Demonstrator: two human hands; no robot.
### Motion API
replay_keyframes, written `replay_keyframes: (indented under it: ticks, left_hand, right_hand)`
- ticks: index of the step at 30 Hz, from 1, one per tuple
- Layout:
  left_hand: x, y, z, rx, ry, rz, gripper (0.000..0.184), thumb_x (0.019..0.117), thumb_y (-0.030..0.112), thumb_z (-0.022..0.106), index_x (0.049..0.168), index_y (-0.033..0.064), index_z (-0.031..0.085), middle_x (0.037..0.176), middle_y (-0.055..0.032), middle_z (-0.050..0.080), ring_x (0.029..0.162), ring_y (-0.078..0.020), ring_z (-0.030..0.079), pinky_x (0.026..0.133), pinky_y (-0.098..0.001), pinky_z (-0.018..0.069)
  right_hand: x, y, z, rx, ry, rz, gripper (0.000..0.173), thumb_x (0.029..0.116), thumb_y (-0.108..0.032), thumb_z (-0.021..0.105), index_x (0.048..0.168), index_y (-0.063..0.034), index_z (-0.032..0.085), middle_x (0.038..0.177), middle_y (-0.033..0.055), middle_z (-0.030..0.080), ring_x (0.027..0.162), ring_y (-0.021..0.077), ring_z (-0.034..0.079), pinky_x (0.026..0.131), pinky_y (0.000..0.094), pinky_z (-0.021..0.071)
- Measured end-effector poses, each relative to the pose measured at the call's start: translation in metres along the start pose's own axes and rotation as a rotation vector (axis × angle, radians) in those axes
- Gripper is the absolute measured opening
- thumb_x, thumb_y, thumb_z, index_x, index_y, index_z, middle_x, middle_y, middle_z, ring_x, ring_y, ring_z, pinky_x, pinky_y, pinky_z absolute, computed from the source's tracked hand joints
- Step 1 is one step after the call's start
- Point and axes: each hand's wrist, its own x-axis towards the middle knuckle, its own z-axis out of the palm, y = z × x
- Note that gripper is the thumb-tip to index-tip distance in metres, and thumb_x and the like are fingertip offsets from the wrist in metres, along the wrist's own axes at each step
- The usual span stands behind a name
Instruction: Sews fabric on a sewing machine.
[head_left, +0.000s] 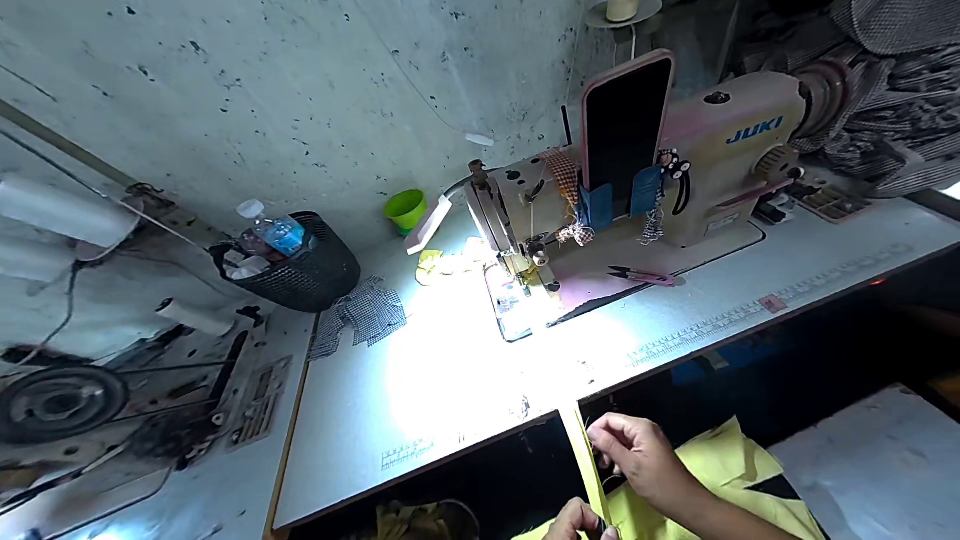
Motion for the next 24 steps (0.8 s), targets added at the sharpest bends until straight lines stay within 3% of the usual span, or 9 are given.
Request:
replay_keyframes:
  ticks: [2,6,8,14,19,22,24]
  left_hand:
    - [0.001,-0.001,0.001,0.063,-0.003,0.003,0.009,0.0899,0.004,0.064,0.083,-0.0009,0.066,0.081,-0.0075,0.067,0.081,-0.0121,0.064,0.077,-0.0313,0.0514]
    - [0.001,0.004,0.002,0.193,-0.002,0.045,0.012,0.0907,0.008,0.064,0.086,-0.0016,0.068,0.083,-0.0109,0.067,0.083,-0.0228,0.066,0.08,-0.046,0.0501]
    - [0.002,0.005,0.003,0.263,-0.003,0.056,0.014,0.0916,0.011,0.064,0.086,-0.0004,0.069,0.081,-0.0105,0.067,0.082,-0.0248,0.066,0.08,-0.0489,0.0493]
    - [0.005,0.013,0.009,0.509,-0.01,0.128,0.016,0.0908,0.014,0.063,0.084,0.0009,0.07,0.08,-0.0122,0.067,0.079,-0.0295,0.066,0.076,-0.0507,0.0492]
    - [0.009,0.01,0.011,0.544,-0.022,0.116,0.015,0.0895,0.013,0.063,0.083,0.0004,0.069,0.079,-0.0124,0.066,0.078,-0.03,0.066,0.074,-0.0497,0.0493]
    - [0.005,0.014,0.011,0.556,-0.008,0.131,0.015,0.0895,0.014,0.064,0.083,0.0015,0.07,0.08,-0.0121,0.067,0.078,-0.0297,0.066,0.074,-0.0491,0.0496]
    - [0.007,0.014,0.012,0.581,-0.016,0.132,0.014,0.0885,0.014,0.064,0.083,0.0025,0.07,0.08,-0.0117,0.067,0.079,-0.0299,0.066,0.074,-0.0492,0.0498]
  right_hand:
    - [0.002,0.003,0.005,0.07,-0.06,0.086,0.025,0.0997,-0.031,0.063,0.092,-0.0085,0.071,0.071,-0.0037,0.066,0.06,0.0037,0.062,0.058,0.0218,0.0534]
    - [0.002,0.004,0.013,0.165,-0.062,0.076,0.023,0.0962,-0.03,0.068,0.087,-0.0097,0.07,0.068,-0.0046,0.064,0.058,0.003,0.061,0.055,0.0205,0.052]
    - [0.004,0.002,0.015,0.182,-0.044,0.073,0.021,0.0942,-0.029,0.071,0.087,-0.0092,0.07,0.068,-0.004,0.065,0.057,0.0033,0.061,0.054,0.0199,0.0514]
    - [0.016,-0.005,0.02,0.139,0.055,0.068,0.02,0.094,-0.023,0.071,0.082,-0.0079,0.071,0.065,-0.0028,0.064,0.055,0.003,0.06,0.053,0.02,0.0502]
    - [0.019,-0.001,0.025,0.116,0.124,0.059,0.019,0.0952,-0.012,0.064,0.077,-0.0074,0.069,0.06,-0.0043,0.059,0.052,0.0014,0.054,0.052,0.0192,0.0448]
    - [0.015,-0.007,0.025,0.073,0.101,0.061,0.024,0.0984,-0.018,0.057,0.078,-0.0103,0.068,0.061,-0.005,0.058,0.053,0.0027,0.055,0.052,0.0208,0.0452]
    - [0.019,-0.003,0.026,0.014,0.045,0.098,0.028,0.1,-0.031,0.058,0.08,-0.0116,0.065,0.066,-0.0033,0.063,0.059,0.0059,0.061,0.058,0.0251,0.0501]
